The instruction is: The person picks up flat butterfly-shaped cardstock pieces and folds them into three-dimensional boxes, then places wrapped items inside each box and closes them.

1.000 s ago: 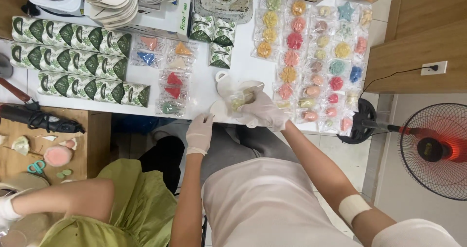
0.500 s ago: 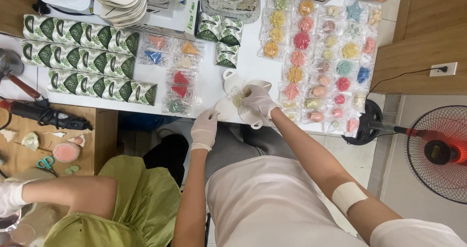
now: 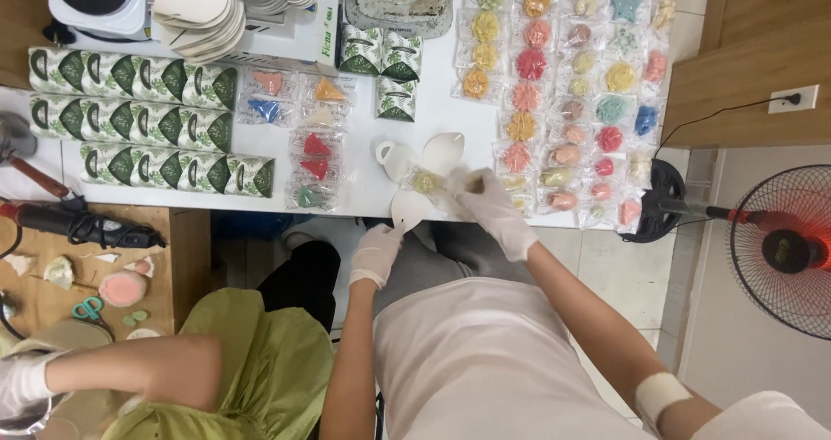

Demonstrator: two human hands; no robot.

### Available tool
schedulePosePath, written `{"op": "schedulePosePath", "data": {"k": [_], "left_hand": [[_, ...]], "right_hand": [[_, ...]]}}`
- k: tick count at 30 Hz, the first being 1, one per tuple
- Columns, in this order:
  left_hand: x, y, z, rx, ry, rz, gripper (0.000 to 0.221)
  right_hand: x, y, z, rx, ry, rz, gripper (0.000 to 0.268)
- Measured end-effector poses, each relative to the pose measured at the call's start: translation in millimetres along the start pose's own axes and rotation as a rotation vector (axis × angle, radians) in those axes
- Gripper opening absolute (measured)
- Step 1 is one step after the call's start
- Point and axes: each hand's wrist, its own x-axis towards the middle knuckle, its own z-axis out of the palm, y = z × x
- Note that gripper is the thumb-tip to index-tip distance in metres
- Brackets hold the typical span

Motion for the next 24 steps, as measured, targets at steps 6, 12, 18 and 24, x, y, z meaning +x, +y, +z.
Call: {"op": "schedulePosePath", "data": {"k": [6, 12, 18, 24], "left_hand": [[60.0, 17.7, 1.8, -0.460, 0.466, 0.430, 0.061], [93.9, 16.3, 28.6, -0.855, 0.139, 0.412, 0.038], [87.0, -0.3, 48.7, -0.989, 0.267, 0.272, 0.034], [73.1, 32.9, 54.1, -0.872, 0.402, 0.497, 0.057]], "right_hand": [[12.2, 106.3, 36.4, 0.957, -0.041, 0.648, 0.047], [63.0, 125.0, 71.9, 0.902, 0.013, 0.355, 0.032], [112.8, 123.2, 94.9, 0.869, 0.242, 0.271, 0.031], [86.6, 72.2, 93.0, 0.654, 0.316, 0.050, 0.042]]}}
